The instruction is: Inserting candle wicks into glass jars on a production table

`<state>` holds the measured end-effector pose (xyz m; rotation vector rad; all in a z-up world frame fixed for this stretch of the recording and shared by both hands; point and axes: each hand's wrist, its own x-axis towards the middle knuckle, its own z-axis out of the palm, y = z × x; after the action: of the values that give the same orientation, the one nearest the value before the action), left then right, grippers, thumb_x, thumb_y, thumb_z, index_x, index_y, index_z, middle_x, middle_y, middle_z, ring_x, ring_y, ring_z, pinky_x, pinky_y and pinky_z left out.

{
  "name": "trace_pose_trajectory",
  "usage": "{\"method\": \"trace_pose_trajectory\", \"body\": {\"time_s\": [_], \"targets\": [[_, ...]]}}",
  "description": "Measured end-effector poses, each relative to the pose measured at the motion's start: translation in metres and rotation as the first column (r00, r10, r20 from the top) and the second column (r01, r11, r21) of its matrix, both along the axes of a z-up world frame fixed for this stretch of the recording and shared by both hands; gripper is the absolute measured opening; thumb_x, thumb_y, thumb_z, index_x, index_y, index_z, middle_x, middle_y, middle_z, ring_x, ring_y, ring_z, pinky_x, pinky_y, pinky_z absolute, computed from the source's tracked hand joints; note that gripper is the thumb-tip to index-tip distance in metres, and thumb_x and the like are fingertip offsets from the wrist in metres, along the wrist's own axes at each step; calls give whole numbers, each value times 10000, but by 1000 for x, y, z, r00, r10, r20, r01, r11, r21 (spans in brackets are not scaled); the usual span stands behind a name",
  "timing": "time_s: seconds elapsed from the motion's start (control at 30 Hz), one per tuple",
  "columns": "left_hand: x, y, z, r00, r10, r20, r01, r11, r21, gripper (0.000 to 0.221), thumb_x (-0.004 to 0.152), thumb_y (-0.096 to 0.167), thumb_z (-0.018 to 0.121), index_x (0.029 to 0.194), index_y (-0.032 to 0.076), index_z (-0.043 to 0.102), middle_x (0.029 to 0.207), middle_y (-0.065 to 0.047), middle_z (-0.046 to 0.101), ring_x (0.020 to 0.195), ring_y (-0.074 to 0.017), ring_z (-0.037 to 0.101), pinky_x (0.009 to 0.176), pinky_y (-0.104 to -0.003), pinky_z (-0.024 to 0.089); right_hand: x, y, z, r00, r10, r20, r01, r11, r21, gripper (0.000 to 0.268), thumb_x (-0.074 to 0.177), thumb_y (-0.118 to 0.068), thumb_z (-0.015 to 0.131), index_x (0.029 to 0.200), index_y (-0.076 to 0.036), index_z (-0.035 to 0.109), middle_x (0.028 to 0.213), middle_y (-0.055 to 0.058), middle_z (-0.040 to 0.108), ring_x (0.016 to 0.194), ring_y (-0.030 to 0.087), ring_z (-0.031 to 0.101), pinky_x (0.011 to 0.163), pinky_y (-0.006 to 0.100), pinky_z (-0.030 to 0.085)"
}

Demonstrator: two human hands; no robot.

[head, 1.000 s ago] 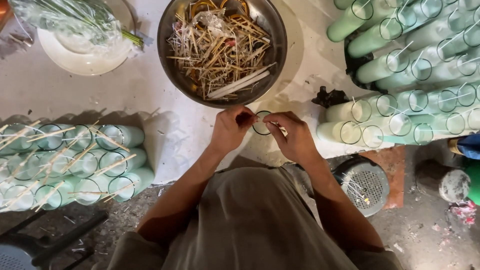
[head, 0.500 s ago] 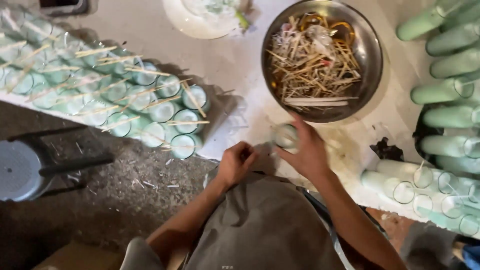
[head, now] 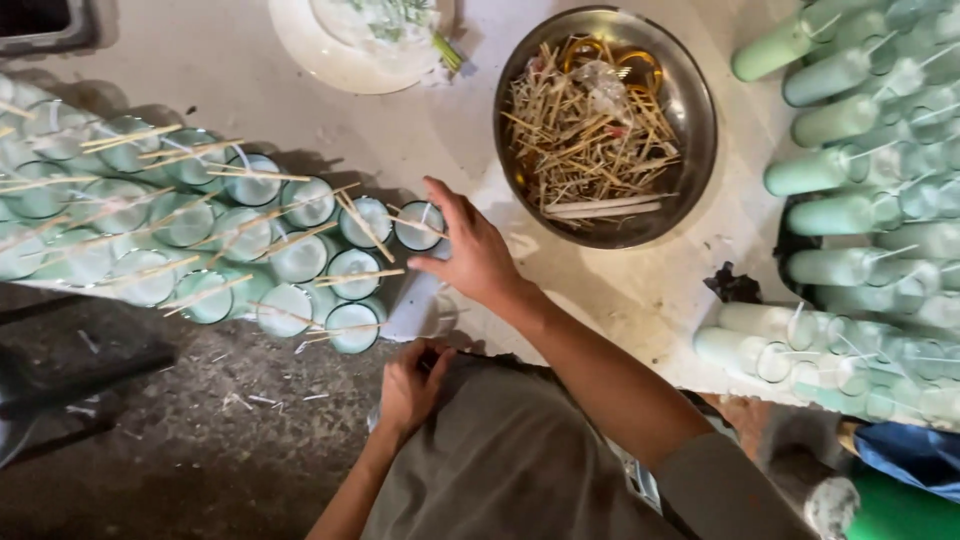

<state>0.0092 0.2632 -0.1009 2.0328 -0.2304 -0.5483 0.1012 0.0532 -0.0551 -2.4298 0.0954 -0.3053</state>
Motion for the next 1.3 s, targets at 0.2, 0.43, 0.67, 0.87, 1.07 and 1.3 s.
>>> {"method": "trace_pose_trajectory", "body": {"time_s": [0.2, 0.43, 0.67, 0.87, 1.07, 1.3], "targets": [[-3, -15, -7, 990, 100, -98, -98, 995, 22, 210, 877, 320, 789, 969, 133, 762, 846, -142, 797, 871, -349, 774, 754, -456, 594, -27, -148, -34, 997, 75, 3, -57, 729, 682, 858, 679, -94, 947, 1454, -34, 583, 1382, 178, 642, 1296, 344, 615, 1090, 420, 511], [-3, -55, 10, 989, -52, 136, 68, 990, -120, 93, 906, 220, 664, 911, 128, 681, 847, -56, 718, 721, -244, 660, 670, -391, 504, 6, -251, -62, 996, 35, -81, -76, 811, -580, 233, 982, -369, 788, 1090, -170, 845, 1049, 131, 766, 1004, 345, 687, 837, 466, 546], [29, -139, 61, 945, 41, 324, 55, 958, -282, 239, 952, 315, 685, 983, 78, 681, 848, -75, 678, 704, -268, 639, 661, -402, 495, -32, -246, 11, 930, -366, 6, 276, 713, 645, 139, 1067, -70, 828, 1090, -57, 691, 935, 65, 711, 798, 99, 688, 760, 218, 640], [74, -274, 19, 943, 267, -198, -302, 441, -845, 212, 945, 109, 777, 1147, 74, 724, 937, -96, 762, 886, -170, 727, 802, -300, 610, -84, -243, -29, 849, -529, -20, 335, 508, 793, 177, 873, -11, 875, 994, -50, 752, 843, 156, 727, 662, 178, 735, 592, 293, 625], [78, -281, 33, 933, 183, -309, -359, 520, -775, 178, 818, 2, 879, 963, 8, 776, 883, -156, 784, 753, -195, 763, 668, -311, 669, -127, -208, 8, 871, -488, 58, 208, 471, 857, 220, 815, 59, 889, 949, 64, 715, 804, 201, 716, 662, 238, 735, 593, 371, 656], [66, -278, 37, 967, 92, -239, -239, 659, -713, 184, 808, -11, 885, 967, -4, 791, 895, -162, 779, 756, -171, 746, 645, -282, 661, -143, -178, 49, 901, -329, 283, 307, 944, 121, 168, 922, -78, 798, 1058, -167, 838, 913, 27, 803, 781, 204, 768, 646, 316, 635]]}}
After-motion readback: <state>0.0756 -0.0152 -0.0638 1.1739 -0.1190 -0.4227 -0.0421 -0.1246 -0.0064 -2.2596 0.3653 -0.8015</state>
